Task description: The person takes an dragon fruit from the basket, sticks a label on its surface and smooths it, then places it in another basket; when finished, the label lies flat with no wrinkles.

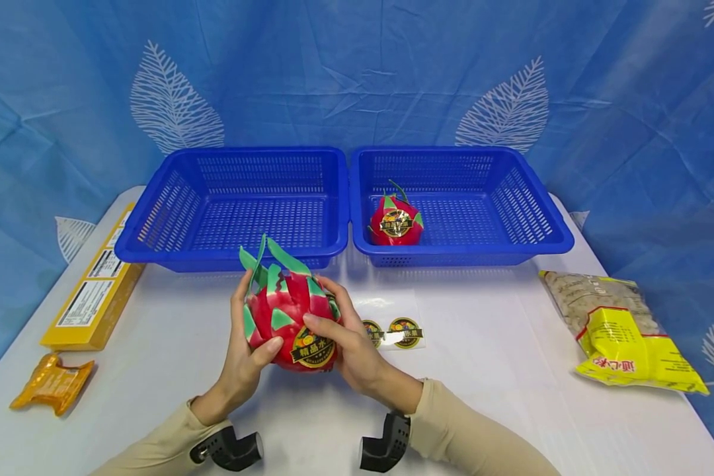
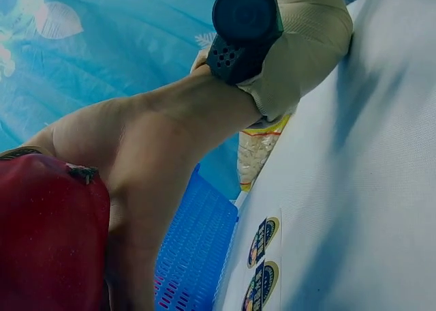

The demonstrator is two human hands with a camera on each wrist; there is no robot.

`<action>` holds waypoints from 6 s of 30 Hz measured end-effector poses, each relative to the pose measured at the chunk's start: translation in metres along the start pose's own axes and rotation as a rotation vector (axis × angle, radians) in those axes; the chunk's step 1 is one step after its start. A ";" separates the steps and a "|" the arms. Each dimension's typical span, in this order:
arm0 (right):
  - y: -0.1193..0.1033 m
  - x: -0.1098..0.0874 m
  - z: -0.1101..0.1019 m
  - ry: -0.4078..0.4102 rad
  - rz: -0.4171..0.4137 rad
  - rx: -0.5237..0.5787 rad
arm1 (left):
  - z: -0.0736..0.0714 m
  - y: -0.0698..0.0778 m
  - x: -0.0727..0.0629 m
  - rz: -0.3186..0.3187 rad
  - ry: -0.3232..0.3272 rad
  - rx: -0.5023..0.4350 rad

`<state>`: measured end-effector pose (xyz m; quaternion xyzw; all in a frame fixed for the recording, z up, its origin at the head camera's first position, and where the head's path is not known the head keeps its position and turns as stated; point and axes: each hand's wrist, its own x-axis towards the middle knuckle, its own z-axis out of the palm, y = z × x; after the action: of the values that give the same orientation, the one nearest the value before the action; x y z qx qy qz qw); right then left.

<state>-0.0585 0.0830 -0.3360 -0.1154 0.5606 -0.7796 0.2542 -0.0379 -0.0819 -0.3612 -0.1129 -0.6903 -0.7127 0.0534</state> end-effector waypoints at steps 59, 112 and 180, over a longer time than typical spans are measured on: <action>-0.019 0.006 -0.031 -0.244 -0.097 -0.539 | -0.002 -0.007 0.000 -0.039 -0.128 -0.005; -0.115 -0.002 -0.121 0.423 -0.173 -0.483 | 0.047 -0.017 0.060 0.018 -0.101 0.269; -0.121 0.047 -0.217 0.369 0.402 -1.046 | 0.071 -0.023 0.114 -0.183 -0.397 0.634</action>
<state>-0.2309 0.2644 -0.3026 0.0205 0.9165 -0.3432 0.2046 -0.1475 -0.0016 -0.3552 -0.1642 -0.8806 -0.4299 -0.1130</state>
